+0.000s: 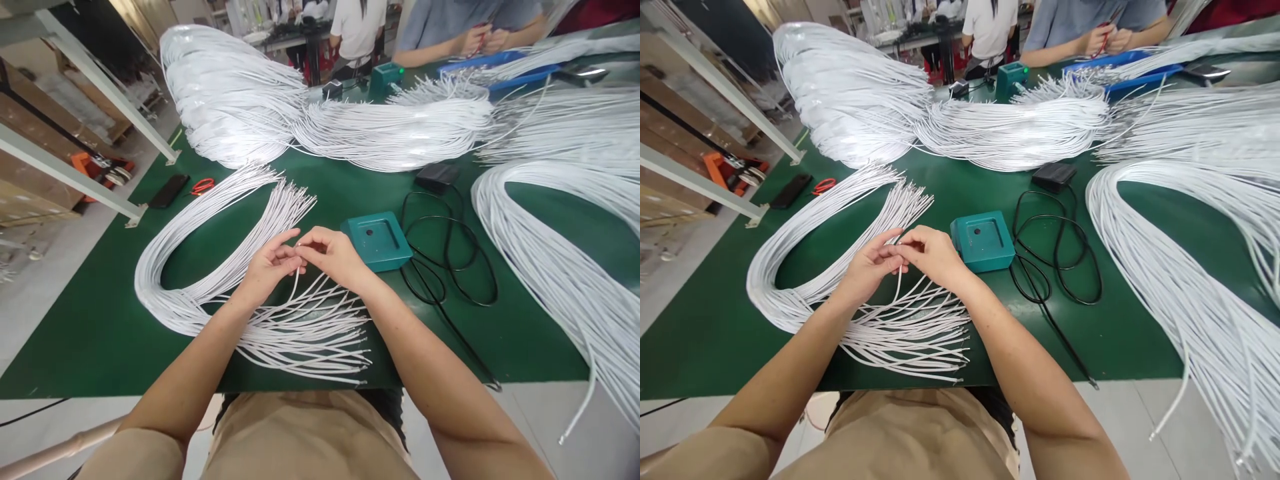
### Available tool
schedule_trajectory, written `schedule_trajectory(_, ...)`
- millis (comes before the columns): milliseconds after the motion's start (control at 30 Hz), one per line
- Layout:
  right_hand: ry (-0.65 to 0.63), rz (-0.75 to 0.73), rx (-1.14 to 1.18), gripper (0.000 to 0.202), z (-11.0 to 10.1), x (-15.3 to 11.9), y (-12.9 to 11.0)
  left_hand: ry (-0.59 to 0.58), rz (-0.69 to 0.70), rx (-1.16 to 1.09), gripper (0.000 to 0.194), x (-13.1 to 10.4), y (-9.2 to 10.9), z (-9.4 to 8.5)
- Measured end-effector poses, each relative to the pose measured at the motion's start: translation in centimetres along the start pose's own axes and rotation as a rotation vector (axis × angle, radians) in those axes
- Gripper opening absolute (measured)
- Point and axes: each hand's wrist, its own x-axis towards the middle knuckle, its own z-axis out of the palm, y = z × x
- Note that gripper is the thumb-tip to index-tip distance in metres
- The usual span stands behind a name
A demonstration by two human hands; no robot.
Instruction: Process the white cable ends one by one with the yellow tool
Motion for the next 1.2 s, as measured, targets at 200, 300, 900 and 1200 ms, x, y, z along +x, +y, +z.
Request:
schedule_trajectory(200, 0.160, -0.208, -0.215, 0.018, -3.5, -0.5, -0.9, -0.042, -0.127, 0.165, 0.069, -1.9, 0.7, -1.3)
schedule_trajectory(300, 0.530, -0.087, -0.219, 0.029, -7.4, -0.6, 0.7, 0.000, -0.194, 0.439, 0.063, -3.5, 0.0, -4.0)
schedule_trajectory(900, 0.705, 0.324, -0.277, 0.027, -12.3, -0.9, 7.9, -0.107, 0.146, 1.213, 0.039, -10.4, -0.5, -6.8)
schedule_trajectory(1200, 0.725, 0.334, -0.264, 0.026, -12.3, -0.8, 8.2, -0.210, 0.407, 0.987, 0.029, -3.4, -0.9, 4.5)
